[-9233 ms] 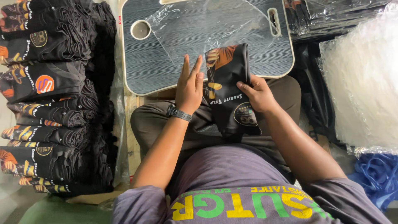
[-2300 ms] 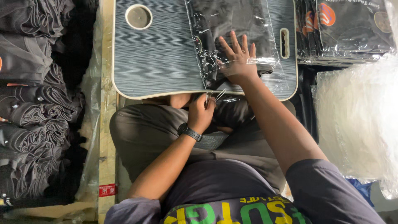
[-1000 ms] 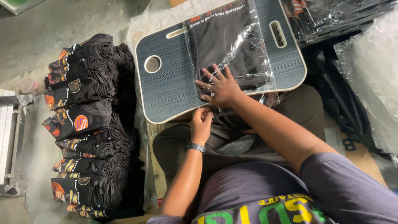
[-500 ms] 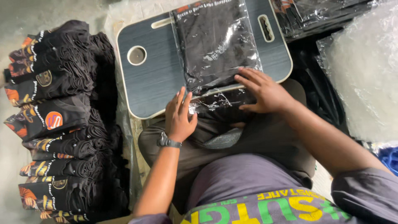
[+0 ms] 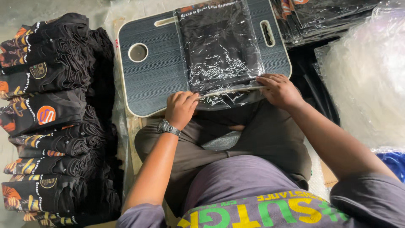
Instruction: The person packages shirts by placing each shirt into a plastic bag, folding the bag over, and securing it on a small portable desk.
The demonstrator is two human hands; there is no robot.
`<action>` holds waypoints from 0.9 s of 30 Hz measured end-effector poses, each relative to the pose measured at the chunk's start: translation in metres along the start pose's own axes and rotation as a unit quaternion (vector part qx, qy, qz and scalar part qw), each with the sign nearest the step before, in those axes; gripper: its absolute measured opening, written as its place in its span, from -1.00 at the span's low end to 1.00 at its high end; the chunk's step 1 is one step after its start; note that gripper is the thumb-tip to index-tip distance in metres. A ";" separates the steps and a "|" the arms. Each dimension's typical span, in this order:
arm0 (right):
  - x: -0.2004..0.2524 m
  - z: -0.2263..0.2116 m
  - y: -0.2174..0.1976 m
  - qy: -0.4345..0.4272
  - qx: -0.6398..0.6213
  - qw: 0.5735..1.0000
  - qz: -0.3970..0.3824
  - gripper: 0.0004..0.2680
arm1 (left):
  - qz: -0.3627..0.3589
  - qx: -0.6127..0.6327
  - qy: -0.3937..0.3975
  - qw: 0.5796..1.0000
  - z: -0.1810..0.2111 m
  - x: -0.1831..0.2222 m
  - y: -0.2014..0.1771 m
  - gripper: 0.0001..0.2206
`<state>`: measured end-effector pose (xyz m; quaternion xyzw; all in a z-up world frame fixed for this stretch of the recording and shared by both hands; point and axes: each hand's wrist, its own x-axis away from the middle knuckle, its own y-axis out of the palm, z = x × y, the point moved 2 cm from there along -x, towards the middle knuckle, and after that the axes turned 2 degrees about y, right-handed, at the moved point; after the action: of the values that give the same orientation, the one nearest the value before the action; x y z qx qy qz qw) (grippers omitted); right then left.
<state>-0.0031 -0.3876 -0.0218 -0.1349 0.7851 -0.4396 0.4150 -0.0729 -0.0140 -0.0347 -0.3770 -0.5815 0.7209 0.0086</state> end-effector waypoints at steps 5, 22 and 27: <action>-0.002 0.017 -0.003 0.147 -0.113 0.983 0.015 -0.86 | 0.019 0.123 -0.205 0.971 -0.007 0.001 0.009 -0.94; -0.045 0.033 0.022 0.328 0.088 0.929 -0.144 -0.86 | 0.003 -0.068 -0.414 0.908 0.012 -0.058 0.002 -0.77; -0.072 -0.021 0.005 0.330 0.213 0.904 -0.170 -0.56 | 0.016 -0.035 -0.287 0.957 0.021 -0.068 -0.018 -0.76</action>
<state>0.0259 -0.3310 0.0184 -0.0221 0.7299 -0.6796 0.0696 -0.0435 -0.0565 0.0174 -0.1632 -0.5780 0.7783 -0.1829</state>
